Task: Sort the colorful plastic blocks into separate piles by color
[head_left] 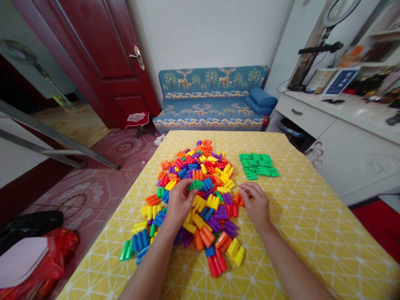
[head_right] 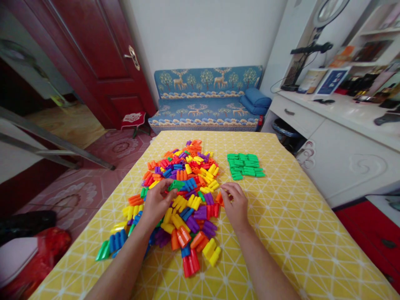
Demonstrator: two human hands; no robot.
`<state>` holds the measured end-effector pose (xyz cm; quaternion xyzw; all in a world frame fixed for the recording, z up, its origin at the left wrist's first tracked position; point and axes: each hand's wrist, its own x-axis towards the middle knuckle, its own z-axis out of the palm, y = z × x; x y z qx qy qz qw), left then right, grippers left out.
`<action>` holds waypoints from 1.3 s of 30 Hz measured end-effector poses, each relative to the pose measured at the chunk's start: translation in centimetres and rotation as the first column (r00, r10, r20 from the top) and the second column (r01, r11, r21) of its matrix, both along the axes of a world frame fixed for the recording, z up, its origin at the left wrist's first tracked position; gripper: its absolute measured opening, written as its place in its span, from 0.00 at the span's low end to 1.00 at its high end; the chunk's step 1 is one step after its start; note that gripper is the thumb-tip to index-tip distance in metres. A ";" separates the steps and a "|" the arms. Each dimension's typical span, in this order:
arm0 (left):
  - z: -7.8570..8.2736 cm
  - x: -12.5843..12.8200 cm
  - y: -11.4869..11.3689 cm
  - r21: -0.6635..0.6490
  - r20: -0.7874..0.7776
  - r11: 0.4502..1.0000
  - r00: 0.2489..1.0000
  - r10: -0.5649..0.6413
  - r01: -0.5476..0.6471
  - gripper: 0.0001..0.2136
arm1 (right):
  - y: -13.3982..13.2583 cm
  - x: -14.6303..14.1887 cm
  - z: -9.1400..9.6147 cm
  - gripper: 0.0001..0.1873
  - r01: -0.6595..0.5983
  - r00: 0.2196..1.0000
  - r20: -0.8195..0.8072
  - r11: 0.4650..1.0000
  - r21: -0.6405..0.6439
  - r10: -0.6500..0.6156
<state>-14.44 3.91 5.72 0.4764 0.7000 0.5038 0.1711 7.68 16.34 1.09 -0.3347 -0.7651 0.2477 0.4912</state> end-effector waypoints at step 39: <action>-0.9 4.2 -0.1 -0.090 0.063 0.947 0.951 -0.303 0.307 0.09 | 7.9 7.7 -3.0 0.22 0.395 0.800 0.385 0.887 0.240 -0.461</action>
